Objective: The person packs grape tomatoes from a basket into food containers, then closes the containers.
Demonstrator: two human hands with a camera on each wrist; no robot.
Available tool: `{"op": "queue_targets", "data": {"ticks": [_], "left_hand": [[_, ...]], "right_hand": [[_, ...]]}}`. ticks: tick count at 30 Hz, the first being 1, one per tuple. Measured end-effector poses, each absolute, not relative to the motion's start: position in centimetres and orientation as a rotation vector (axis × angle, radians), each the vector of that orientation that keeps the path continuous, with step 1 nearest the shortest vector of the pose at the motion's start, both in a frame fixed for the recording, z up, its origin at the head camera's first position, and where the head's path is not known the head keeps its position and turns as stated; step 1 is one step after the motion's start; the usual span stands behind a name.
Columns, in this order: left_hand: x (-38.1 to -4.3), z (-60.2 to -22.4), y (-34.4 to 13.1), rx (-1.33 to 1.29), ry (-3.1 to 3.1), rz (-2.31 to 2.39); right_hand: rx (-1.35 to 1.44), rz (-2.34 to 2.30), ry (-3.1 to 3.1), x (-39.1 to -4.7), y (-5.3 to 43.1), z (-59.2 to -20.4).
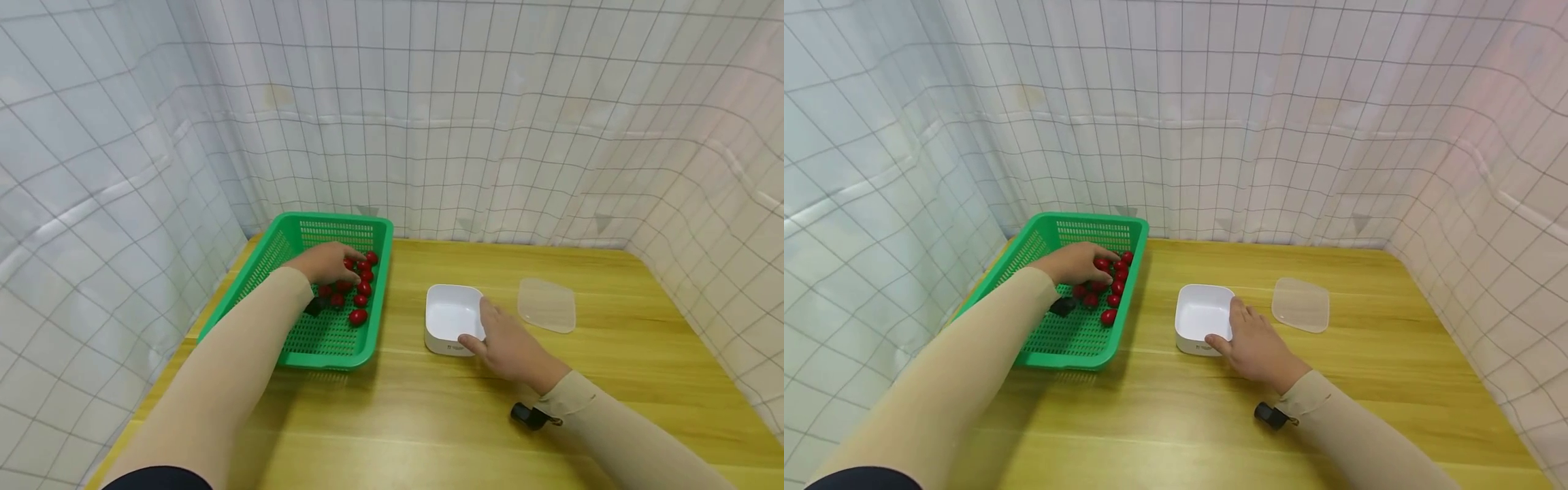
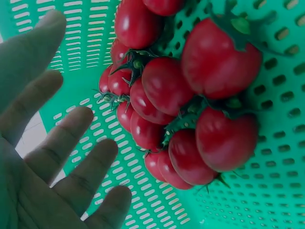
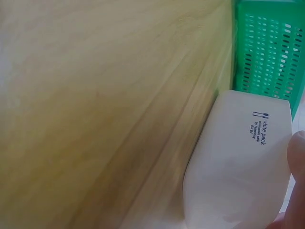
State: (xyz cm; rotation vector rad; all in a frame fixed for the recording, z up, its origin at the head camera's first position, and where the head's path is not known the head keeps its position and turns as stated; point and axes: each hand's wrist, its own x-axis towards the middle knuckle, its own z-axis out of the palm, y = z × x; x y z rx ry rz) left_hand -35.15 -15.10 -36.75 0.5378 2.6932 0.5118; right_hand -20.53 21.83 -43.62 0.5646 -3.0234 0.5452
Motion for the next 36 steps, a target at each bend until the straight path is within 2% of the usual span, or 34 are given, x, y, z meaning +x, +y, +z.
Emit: {"op": "queue_targets", "data": {"ticks": [10,26,36], "left_hand": [[-35.6,-37.2,-16.7,0.550,2.711,0.574],[-38.2,-38.0,-19.8,0.280,2.739,0.587],[-39.3,-38.6,-19.9,0.302,2.726,0.493]], "right_hand": [[0.553,0.548,-3.032,-20.4,21.8,-43.5],[0.540,0.559,-3.050,-20.5,21.7,-43.4],[0.528,0.551,-3.070,-20.5,21.7,-43.4]]}}
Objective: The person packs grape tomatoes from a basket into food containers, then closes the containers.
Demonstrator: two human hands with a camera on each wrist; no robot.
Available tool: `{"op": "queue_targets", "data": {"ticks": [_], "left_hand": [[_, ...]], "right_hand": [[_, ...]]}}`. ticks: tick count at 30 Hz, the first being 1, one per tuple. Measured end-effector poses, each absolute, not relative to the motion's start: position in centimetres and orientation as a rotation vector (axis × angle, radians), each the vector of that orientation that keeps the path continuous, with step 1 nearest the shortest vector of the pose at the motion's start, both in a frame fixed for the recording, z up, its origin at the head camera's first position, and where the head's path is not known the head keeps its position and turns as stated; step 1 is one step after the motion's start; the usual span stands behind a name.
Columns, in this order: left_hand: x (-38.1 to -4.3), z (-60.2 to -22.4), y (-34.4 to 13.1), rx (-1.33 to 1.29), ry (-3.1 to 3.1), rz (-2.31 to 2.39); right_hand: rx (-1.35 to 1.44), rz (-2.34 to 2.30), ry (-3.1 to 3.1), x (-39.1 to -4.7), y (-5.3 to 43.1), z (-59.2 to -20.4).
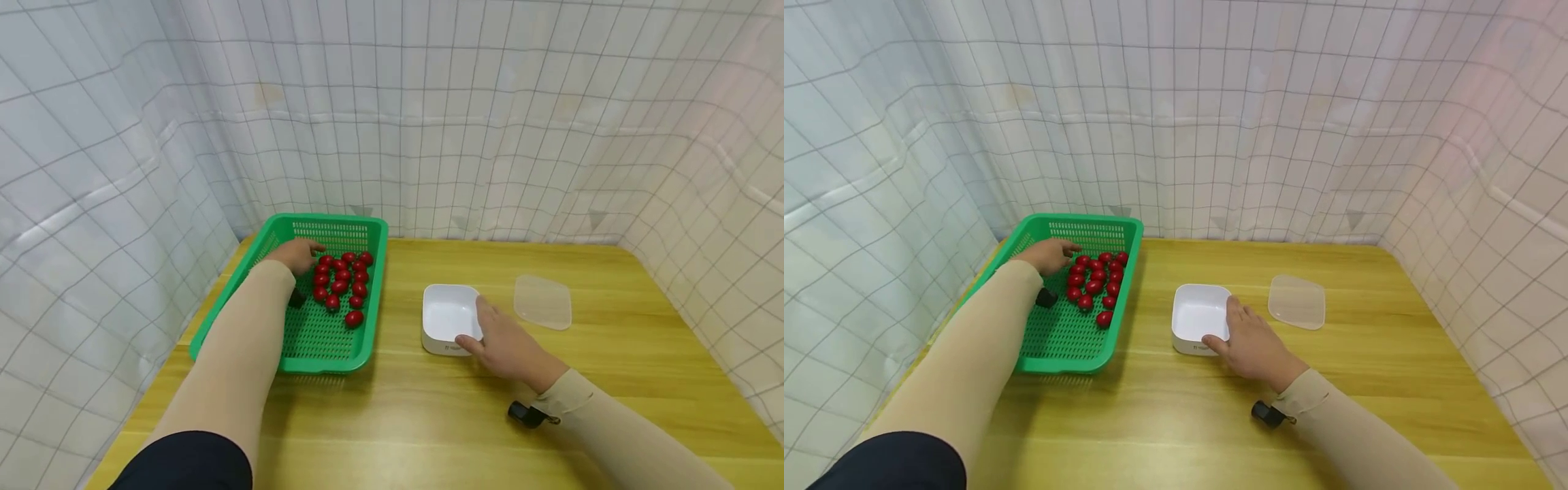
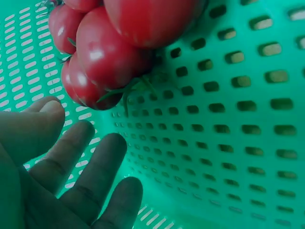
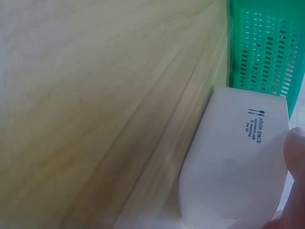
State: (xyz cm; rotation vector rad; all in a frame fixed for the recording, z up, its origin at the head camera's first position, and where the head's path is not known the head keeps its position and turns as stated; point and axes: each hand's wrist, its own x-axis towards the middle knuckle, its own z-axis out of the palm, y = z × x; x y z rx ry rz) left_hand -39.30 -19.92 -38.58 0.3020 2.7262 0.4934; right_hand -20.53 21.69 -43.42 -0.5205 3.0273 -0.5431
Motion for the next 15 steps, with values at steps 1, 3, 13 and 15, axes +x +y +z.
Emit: {"op": "queue_targets", "data": {"ticks": [1,3,13,15], "left_hand": [[-39.5,-38.7,-19.9,0.304,2.721,0.488],[-39.9,-39.1,-19.8,0.309,2.719,0.470],[-41.2,-40.0,-19.5,0.323,2.726,0.447],[-41.3,-40.1,-19.6,0.329,2.721,0.453]], "right_hand": [[-0.518,-0.546,3.023,-20.5,21.7,-43.4],[-0.515,-0.552,3.017,-20.6,21.7,-43.4],[-0.485,-0.530,3.008,-20.7,21.7,-43.3],[-0.488,-0.528,3.013,-20.7,21.7,-43.4]]}}
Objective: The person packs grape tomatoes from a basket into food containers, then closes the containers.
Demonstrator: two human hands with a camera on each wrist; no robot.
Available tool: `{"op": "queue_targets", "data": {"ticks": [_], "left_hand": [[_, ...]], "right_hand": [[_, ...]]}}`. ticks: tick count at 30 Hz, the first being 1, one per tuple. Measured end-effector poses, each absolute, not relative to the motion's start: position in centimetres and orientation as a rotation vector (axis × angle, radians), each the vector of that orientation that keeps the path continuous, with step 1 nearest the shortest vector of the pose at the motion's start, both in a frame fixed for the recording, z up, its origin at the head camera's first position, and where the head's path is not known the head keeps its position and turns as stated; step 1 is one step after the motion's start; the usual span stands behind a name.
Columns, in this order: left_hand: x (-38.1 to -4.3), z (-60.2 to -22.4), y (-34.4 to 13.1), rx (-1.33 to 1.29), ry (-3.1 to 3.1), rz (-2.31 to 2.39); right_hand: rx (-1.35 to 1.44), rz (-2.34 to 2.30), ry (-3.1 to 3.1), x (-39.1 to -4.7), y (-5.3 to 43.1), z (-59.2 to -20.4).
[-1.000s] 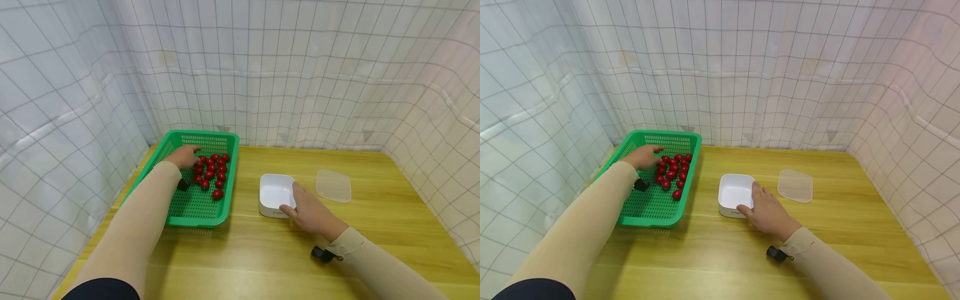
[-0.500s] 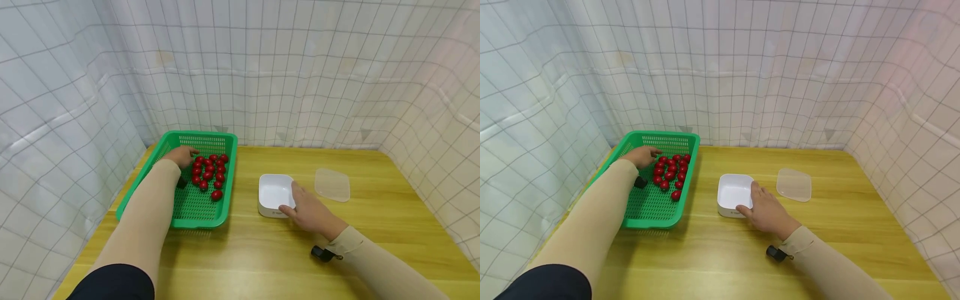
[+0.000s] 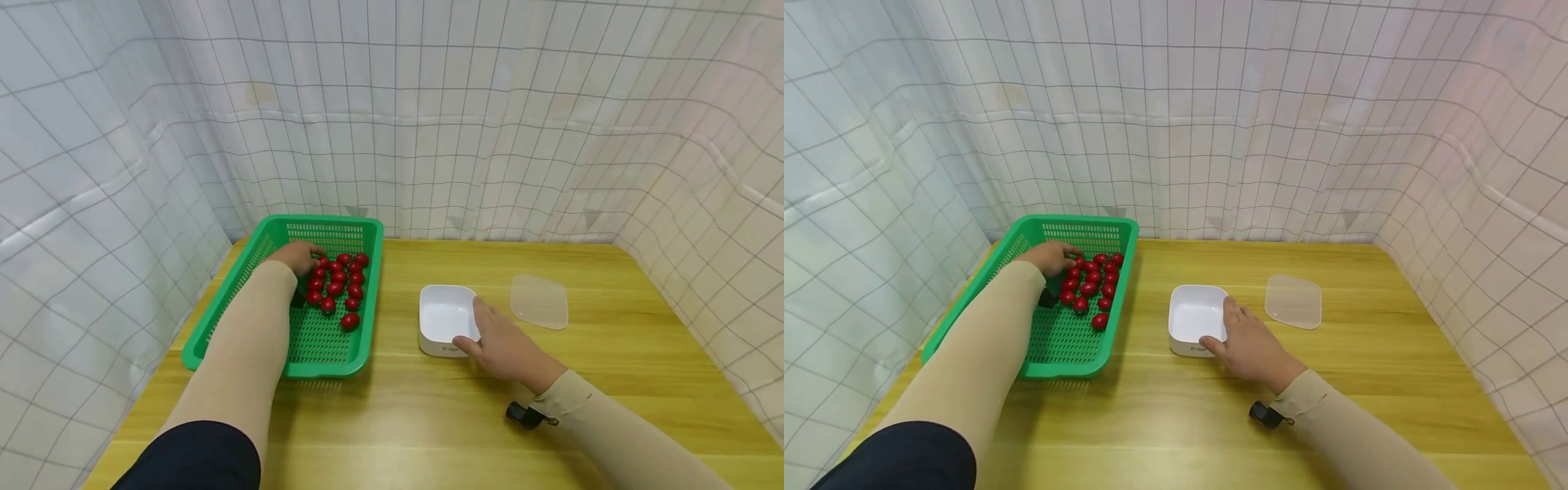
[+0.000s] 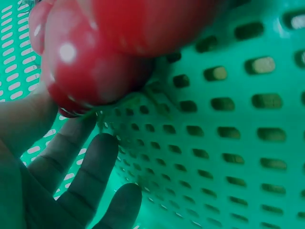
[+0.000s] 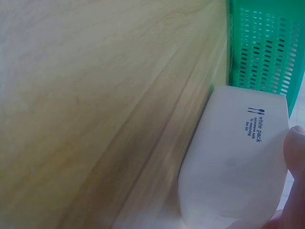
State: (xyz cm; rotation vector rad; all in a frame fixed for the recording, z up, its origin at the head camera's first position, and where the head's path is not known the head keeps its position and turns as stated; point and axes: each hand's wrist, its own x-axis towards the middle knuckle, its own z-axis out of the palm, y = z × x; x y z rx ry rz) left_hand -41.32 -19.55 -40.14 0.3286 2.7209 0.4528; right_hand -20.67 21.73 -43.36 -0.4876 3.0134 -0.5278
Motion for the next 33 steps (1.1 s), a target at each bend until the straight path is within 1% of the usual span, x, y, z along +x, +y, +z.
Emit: {"op": "queue_targets", "data": {"ticks": [16,25,33], "left_hand": [[-42.15,-41.00,-19.60,0.319,2.704,0.457],[-41.83,-40.87,-19.25,0.318,2.722,0.449],[-41.31,-40.05,-19.28,0.342,2.777,0.490]], "right_hand": [[-0.493,-0.545,3.017,-20.53,21.78,-43.24],[-0.491,-0.568,3.010,-20.48,21.70,-43.05],[-0.480,-0.596,2.988,-20.59,21.83,-43.68]]}}
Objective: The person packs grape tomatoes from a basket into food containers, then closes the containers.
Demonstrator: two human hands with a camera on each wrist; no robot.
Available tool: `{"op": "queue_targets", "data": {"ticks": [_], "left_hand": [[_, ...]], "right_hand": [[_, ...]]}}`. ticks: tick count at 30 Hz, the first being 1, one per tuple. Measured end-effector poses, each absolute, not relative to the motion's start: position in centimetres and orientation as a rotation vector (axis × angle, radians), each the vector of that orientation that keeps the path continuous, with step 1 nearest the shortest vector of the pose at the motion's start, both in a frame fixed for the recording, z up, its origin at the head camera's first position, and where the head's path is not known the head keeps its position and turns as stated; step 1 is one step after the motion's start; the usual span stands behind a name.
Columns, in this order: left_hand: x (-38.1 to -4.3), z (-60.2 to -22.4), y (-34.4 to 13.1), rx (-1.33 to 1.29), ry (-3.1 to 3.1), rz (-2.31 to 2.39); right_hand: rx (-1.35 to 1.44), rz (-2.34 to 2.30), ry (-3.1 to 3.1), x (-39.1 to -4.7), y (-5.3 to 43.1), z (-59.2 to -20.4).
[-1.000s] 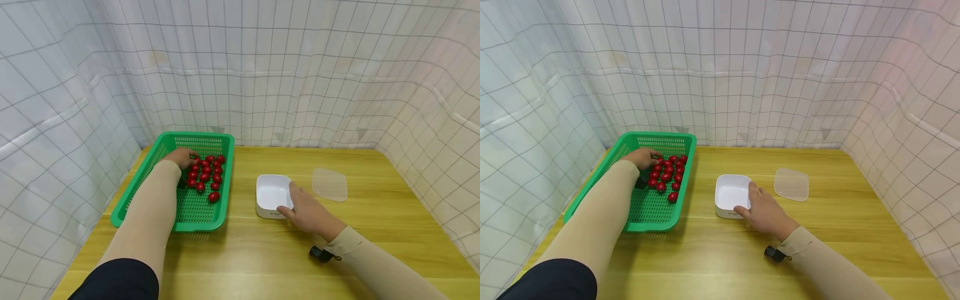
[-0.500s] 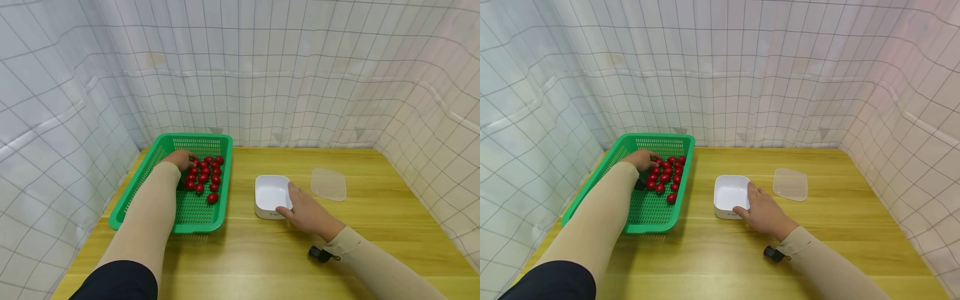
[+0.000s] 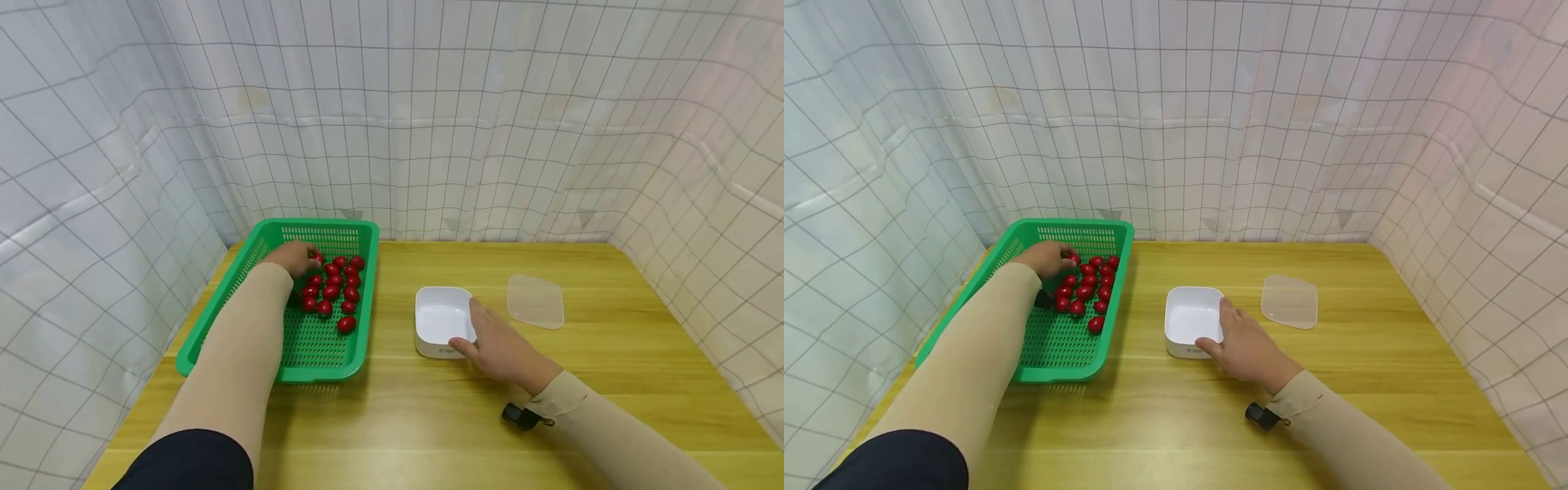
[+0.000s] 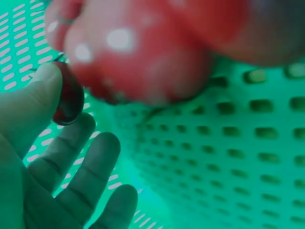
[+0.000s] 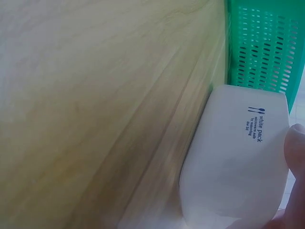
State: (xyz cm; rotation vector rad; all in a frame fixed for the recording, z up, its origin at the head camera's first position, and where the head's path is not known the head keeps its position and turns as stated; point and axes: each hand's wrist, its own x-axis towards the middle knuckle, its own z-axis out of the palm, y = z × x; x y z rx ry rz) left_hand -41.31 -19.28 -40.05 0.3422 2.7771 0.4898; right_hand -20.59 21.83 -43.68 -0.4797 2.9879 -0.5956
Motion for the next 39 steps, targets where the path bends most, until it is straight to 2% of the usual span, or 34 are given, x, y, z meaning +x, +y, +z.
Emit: {"op": "queue_targets", "data": {"ticks": [24,39], "left_hand": [[-40.3,-36.3,-17.4,0.528,2.813,0.607],[-37.2,-33.9,-11.7,0.790,2.735,0.774]], "right_hand": [[-0.433,-0.751,2.891,-20.8,21.8,-44.0],[-0.421,-0.724,2.862,-21.2,21.8,-43.9]]}}
